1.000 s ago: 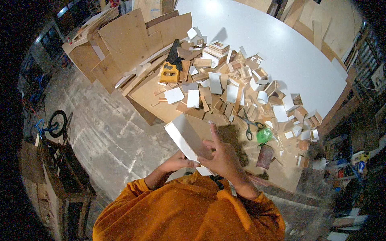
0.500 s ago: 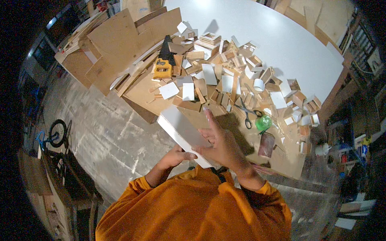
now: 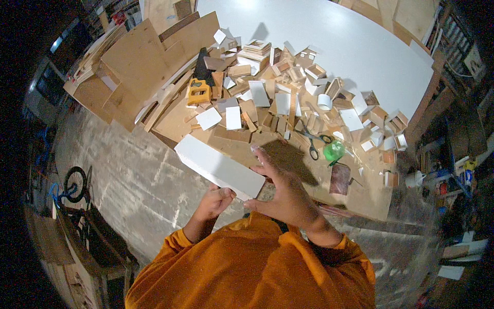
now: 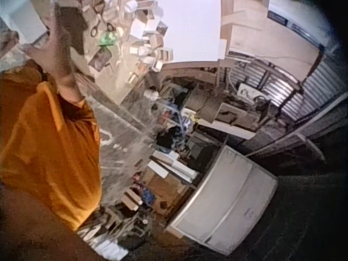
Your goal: The person applies glue to wooden pieces and assembles a small wooden model structure at a workbench.
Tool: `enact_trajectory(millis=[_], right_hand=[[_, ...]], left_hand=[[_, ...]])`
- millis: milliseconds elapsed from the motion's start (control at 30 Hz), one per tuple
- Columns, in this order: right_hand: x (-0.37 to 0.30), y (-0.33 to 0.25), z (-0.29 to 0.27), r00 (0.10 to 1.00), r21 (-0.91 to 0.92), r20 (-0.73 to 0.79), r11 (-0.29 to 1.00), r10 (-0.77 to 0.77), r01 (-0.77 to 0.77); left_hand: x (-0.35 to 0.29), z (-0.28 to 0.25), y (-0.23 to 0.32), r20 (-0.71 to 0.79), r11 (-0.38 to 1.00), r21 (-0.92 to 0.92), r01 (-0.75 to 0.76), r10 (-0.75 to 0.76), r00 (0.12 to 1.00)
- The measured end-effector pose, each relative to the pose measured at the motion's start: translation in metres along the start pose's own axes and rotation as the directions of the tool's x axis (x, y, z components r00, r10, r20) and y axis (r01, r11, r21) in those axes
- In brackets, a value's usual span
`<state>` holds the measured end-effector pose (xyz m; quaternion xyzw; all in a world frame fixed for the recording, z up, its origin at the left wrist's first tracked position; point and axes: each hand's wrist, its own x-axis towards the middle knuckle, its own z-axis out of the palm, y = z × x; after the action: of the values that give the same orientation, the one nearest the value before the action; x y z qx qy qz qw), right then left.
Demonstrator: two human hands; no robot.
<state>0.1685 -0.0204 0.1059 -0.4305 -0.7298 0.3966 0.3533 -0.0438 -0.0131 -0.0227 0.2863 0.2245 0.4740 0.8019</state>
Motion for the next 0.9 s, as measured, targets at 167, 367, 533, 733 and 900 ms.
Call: enact_trajectory(millis=[167,367,533,733,900], right_hand=[[-0.001,-0.002,0.000,0.999,-0.113,-0.009,0.993,-0.038,0.036],[0.000,-0.008,0.001,1.000,-0.063,-0.023,0.998,-0.013,0.012],[-0.004,0.012,0.005,0.988,0.128,-0.119,0.985,-0.098,0.113],[-0.006,0.030,0.008,0.930,0.768,0.133,0.558,0.343,-0.315],[-0.014,0.050,0.007,0.864,0.869,0.239,0.300,0.444,-0.394]], left_hand=[[-0.002,0.007,0.009,0.007,0.999,0.040,-0.018,0.018,1.000],[-0.001,0.010,0.015,0.021,0.995,0.086,-0.053,0.052,0.998],[-0.003,0.012,0.023,-0.011,0.962,0.269,-0.037,0.042,0.999],[0.008,0.025,0.029,0.079,0.901,0.421,-0.104,0.078,0.994],[0.016,0.036,0.031,0.029,0.880,0.472,0.049,-0.071,0.997]])
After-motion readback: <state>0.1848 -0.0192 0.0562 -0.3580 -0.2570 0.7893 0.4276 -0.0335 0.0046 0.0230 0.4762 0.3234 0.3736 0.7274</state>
